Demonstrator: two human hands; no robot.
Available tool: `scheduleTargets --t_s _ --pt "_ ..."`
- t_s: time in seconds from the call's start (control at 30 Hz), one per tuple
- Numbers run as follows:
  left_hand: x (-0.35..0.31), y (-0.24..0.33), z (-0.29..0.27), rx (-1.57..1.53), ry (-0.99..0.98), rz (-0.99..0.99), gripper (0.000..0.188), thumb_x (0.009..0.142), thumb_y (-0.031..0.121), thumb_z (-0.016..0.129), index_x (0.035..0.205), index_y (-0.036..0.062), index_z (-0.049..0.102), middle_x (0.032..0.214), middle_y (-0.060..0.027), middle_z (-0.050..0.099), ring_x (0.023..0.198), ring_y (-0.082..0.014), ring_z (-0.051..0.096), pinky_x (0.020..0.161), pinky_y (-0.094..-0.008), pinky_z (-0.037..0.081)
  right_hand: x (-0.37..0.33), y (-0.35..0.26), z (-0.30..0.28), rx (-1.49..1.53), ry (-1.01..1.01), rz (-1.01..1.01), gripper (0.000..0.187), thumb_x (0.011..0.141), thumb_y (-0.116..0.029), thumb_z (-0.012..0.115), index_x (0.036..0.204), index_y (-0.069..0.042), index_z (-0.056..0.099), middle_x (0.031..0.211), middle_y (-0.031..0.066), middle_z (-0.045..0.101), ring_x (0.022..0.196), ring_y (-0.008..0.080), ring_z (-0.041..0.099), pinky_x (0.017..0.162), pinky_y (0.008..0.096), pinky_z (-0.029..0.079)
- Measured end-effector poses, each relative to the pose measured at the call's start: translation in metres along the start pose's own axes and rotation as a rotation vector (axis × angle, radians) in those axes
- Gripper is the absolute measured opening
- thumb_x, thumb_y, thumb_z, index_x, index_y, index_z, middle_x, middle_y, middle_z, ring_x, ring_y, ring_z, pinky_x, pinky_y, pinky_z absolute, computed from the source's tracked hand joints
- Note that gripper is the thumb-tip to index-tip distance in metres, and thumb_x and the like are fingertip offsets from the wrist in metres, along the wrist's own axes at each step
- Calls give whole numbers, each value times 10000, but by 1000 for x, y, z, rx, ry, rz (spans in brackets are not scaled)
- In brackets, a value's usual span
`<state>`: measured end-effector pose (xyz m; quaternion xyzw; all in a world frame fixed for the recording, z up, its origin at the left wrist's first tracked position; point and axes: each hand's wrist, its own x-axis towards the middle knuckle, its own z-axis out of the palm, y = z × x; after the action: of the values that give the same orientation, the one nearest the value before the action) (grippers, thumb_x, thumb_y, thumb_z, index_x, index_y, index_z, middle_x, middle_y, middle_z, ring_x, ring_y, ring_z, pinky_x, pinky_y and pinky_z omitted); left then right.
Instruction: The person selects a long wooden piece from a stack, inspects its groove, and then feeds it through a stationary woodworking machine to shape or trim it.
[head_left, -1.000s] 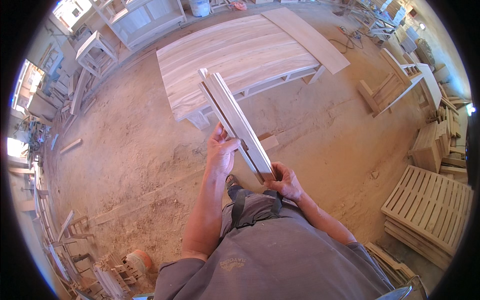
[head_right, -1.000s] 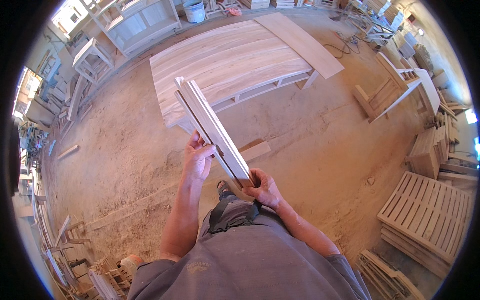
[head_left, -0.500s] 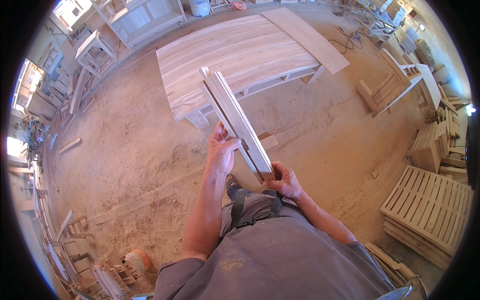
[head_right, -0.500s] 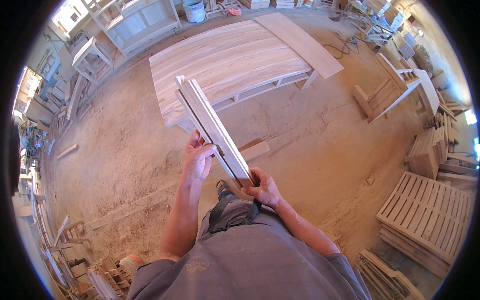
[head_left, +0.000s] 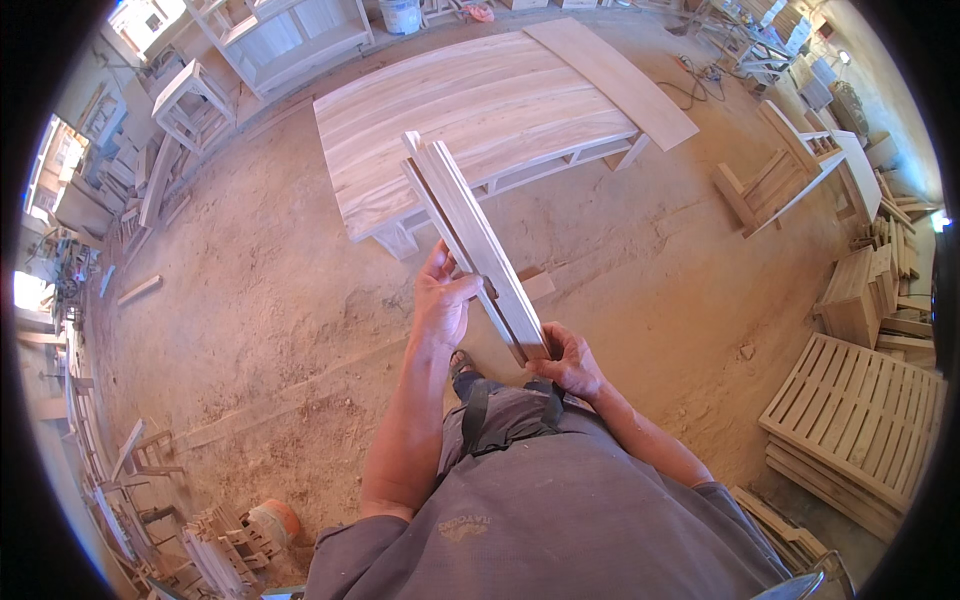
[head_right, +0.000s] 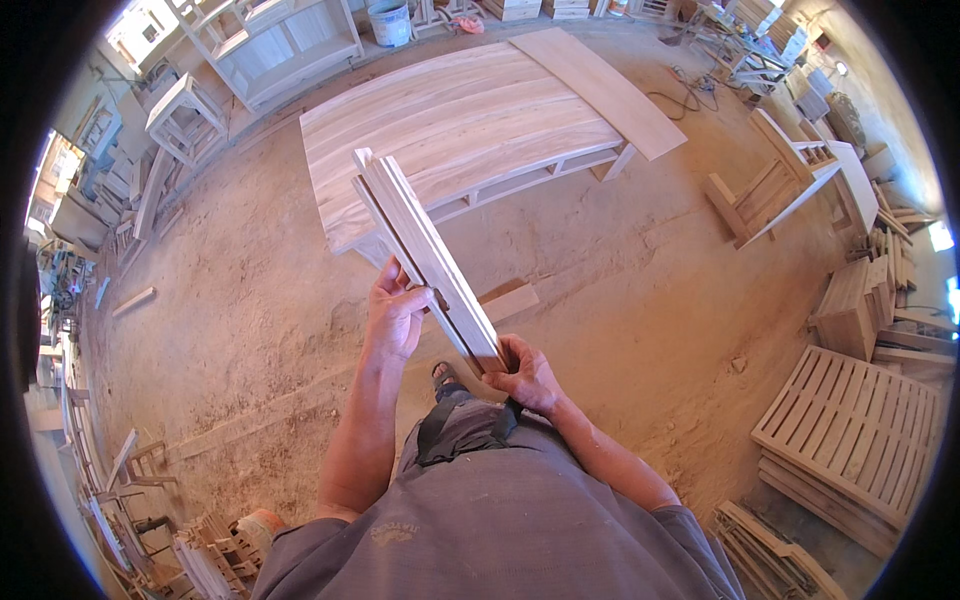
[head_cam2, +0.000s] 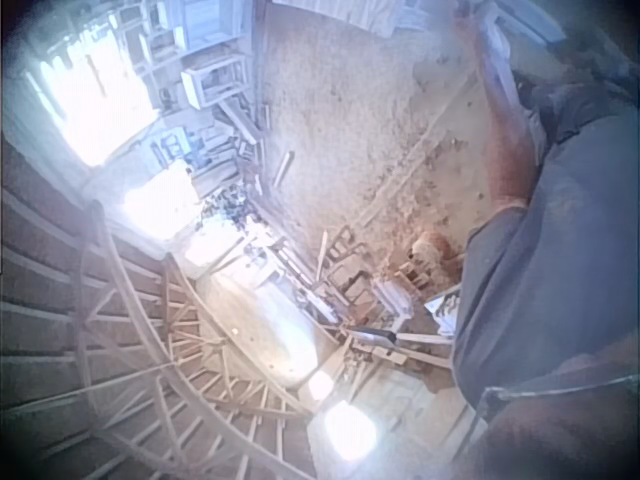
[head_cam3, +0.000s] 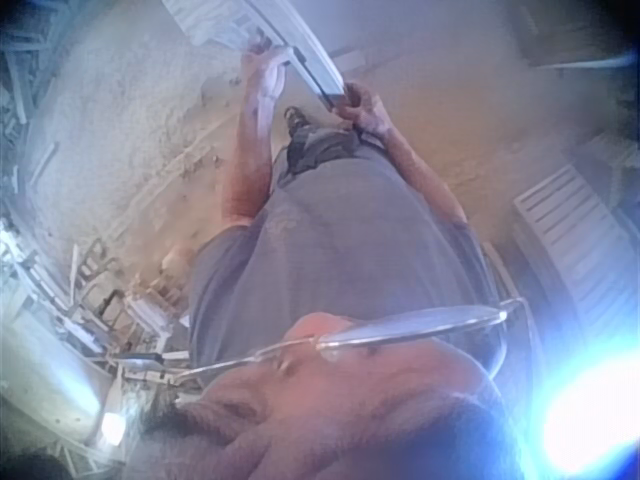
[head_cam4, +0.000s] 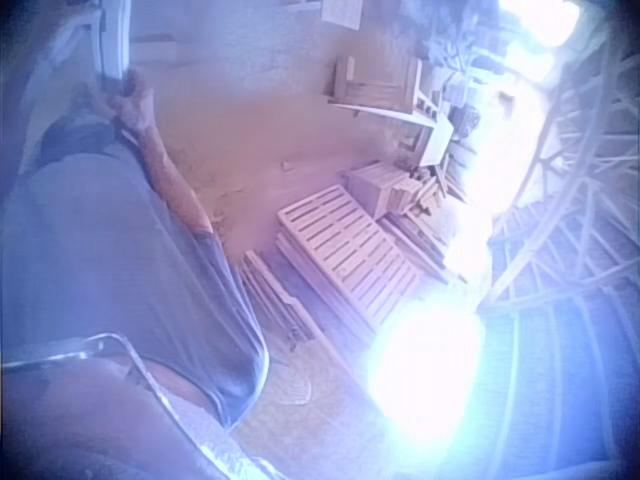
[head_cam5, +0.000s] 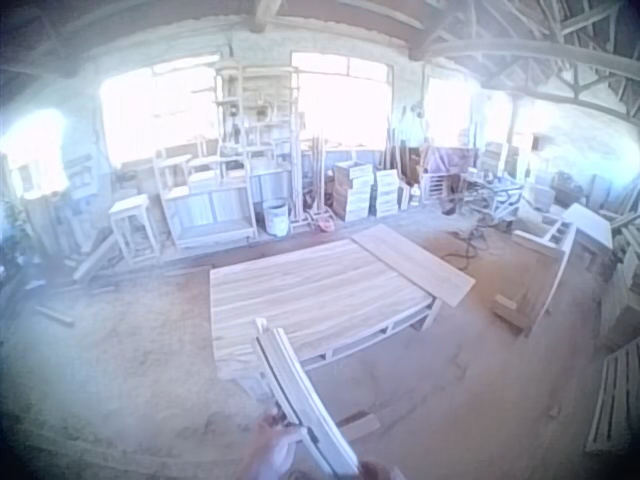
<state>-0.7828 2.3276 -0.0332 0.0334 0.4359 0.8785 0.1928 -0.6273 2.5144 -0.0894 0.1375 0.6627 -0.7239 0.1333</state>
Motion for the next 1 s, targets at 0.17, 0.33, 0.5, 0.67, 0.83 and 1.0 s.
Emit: scheduleTargets --t_s 0.17,0.33,0.5,0.67,0.83,1.0 --pt "1 1 1 21 5 -11 635 750 -136 571 1355 56 546 1080 -56 699 904 -204 699 722 -383 606 1 -2 0 -15 -4 -3 562 762 -107 811 1259 6 575 1092 46 657 1008 117 606 928 281 490" --pt "0 5 7 32 14 -9 656 733 -159 549 1364 23 535 1095 -76 679 879 -210 691 666 -365 580 4 9 -1 28 -14 2 584 752 -125 823 1264 3 573 1084 41 650 1001 115 605 920 282 490" --pt "-3 6 10 74 33 6 653 733 -151 558 1357 38 538 1079 -58 682 897 -209 688 729 -386 597 7 12 -2 94 -65 -6 602 766 -110 834 1289 -4 555 1113 38 643 1022 117 604 935 284 486" --pt "-4 2 12 125 43 36 653 726 -157 549 1351 31 544 1128 -73 669 960 -199 679 828 -369 570 4 2 -4 122 -102 -13 561 799 -46 780 1308 -9 547 1134 45 664 1061 128 624 960 303 496" --pt "-3 -1 24 173 45 39 628 729 -149 554 1330 31 559 1133 -74 669 987 -193 675 860 -364 566 -2 -5 -10 173 -116 -44 549 802 -48 779 1301 -16 552 1115 46 673 1057 123 626 974 307 482" --pt "-3 -11 33 129 5 41 625 723 -172 551 1313 31 574 1130 -63 673 999 -176 662 853 -321 539 -8 -11 -24 217 -148 18 566 812 39 765 1320 3 518 1143 62 657 1082 138 623 974 309 498"
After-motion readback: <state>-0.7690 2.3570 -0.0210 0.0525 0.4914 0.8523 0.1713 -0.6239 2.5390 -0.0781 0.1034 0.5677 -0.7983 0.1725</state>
